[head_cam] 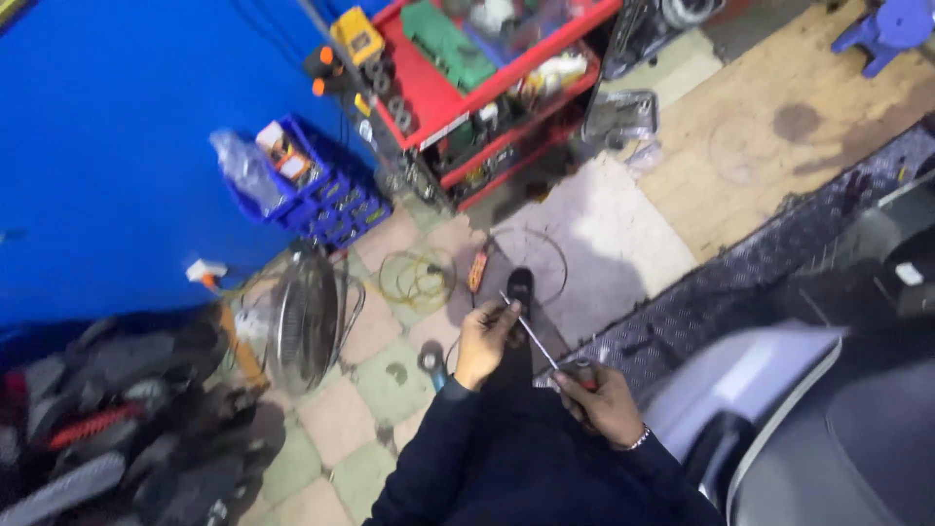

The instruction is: Removing the side panels and plastic covers from a scooter using a screwdriver and pliers

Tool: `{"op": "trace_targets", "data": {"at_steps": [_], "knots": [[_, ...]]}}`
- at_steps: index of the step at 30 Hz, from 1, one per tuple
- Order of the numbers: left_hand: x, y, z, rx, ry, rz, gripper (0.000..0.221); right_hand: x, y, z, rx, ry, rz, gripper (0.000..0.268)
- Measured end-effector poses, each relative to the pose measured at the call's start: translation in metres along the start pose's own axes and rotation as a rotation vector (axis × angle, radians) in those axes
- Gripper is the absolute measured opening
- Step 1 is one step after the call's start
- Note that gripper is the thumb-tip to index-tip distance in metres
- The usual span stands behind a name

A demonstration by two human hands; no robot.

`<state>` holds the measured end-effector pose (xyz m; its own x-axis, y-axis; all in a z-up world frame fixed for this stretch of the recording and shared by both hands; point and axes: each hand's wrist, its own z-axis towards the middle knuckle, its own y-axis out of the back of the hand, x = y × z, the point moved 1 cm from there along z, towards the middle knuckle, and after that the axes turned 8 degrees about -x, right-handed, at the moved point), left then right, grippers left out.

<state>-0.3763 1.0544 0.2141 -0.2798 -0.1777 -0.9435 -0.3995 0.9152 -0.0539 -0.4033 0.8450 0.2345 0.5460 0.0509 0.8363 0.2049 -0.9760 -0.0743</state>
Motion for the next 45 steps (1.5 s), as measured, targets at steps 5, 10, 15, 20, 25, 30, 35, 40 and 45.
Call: {"op": "trace_targets", "data": {"at_steps": [5,10,15,20,25,30,35,40,45], "knots": [[-0.029,-0.028,0.17,-0.034,0.071,0.05,0.022,0.081,0.012,0.124,-0.136,-0.023,0.068,0.025],[-0.109,-0.083,0.277,0.118,-0.004,0.153,0.028,0.161,0.041,0.211,-0.284,-0.009,0.054,0.024],[-0.127,-0.132,0.377,0.164,-0.028,0.075,0.022,0.226,0.063,0.299,-0.31,0.025,0.137,0.017],[-0.107,-0.166,0.474,0.031,0.052,0.107,0.024,0.283,0.096,0.413,-0.211,-0.073,0.005,0.026],[-0.133,-0.199,0.561,-0.249,-0.08,0.423,0.025,0.34,0.139,0.511,-0.063,-0.101,-0.196,0.024],[-0.162,-0.227,0.668,-0.46,-0.063,0.399,0.03,0.366,0.178,0.596,0.017,-0.136,-0.406,0.027],[-0.126,-0.235,0.761,-0.8,-0.051,0.645,0.054,0.415,0.17,0.607,0.007,-0.182,-0.317,0.03],[-0.112,-0.291,0.773,-1.022,-0.49,0.902,0.015,0.395,0.18,0.629,0.044,-0.154,-0.319,0.027],[-0.114,-0.313,0.765,-0.922,-0.533,0.759,0.012,0.413,0.165,0.635,0.055,-0.171,-0.305,0.023]]}}
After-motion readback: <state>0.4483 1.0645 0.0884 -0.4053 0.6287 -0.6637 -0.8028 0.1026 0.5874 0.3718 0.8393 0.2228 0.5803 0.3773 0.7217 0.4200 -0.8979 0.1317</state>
